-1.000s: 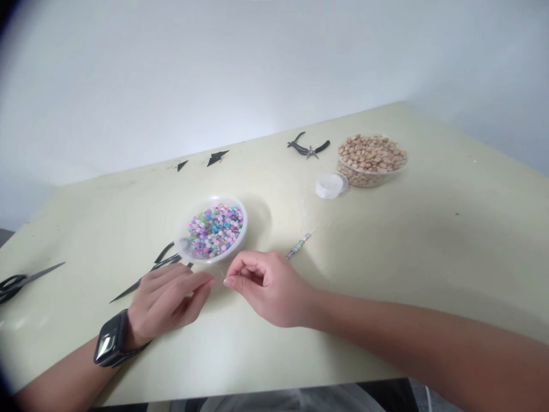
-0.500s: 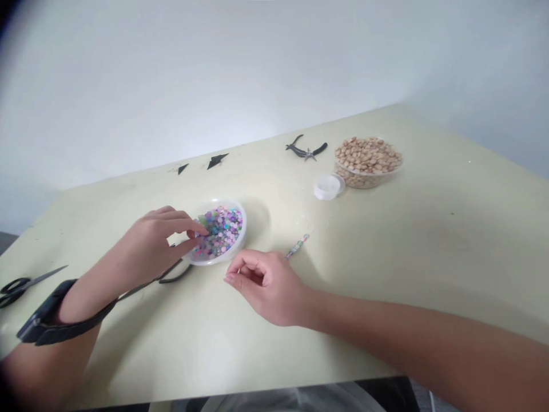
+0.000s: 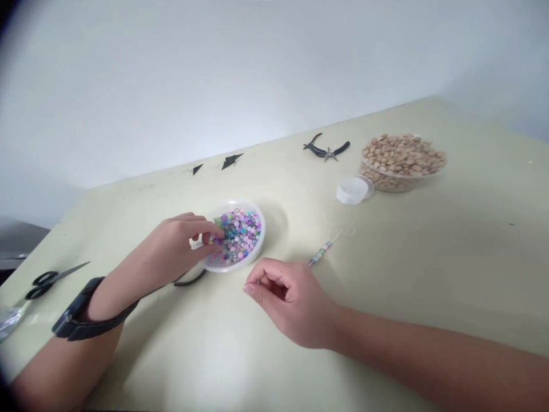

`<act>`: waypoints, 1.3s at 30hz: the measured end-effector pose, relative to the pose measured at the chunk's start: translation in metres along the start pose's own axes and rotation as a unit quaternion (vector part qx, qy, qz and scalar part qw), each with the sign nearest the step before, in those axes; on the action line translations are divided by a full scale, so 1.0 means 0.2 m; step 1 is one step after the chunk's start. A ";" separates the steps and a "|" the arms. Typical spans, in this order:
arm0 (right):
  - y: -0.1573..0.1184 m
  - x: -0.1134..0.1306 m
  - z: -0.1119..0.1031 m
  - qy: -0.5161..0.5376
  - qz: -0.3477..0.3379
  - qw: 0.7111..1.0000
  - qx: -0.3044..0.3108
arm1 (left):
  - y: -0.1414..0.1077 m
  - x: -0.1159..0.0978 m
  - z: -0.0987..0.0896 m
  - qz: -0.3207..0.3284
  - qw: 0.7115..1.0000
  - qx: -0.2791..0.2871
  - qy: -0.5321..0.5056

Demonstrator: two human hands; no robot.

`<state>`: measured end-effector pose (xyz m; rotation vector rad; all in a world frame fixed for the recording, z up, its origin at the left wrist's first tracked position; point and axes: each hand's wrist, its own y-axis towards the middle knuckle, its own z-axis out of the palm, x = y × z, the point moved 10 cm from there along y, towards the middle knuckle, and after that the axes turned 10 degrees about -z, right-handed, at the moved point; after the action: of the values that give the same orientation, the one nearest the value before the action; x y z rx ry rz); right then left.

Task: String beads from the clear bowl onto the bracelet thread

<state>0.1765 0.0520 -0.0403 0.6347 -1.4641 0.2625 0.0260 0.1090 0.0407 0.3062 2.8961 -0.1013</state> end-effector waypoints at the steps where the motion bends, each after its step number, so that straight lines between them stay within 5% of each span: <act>1: 0.00 0.00 0.00 -0.005 0.002 1.000 -0.003 | 0.00 0.00 0.00 -0.002 1.000 -0.001 -0.006; 39: -0.03 0.00 -0.05 -0.052 0.008 0.998 -0.046 | 0.00 0.00 0.02 0.001 0.999 -0.044 -0.024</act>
<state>0.1875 0.0520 -0.0420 0.5687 -1.5722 0.1759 0.0268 0.1092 0.0371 0.2869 2.8424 0.0195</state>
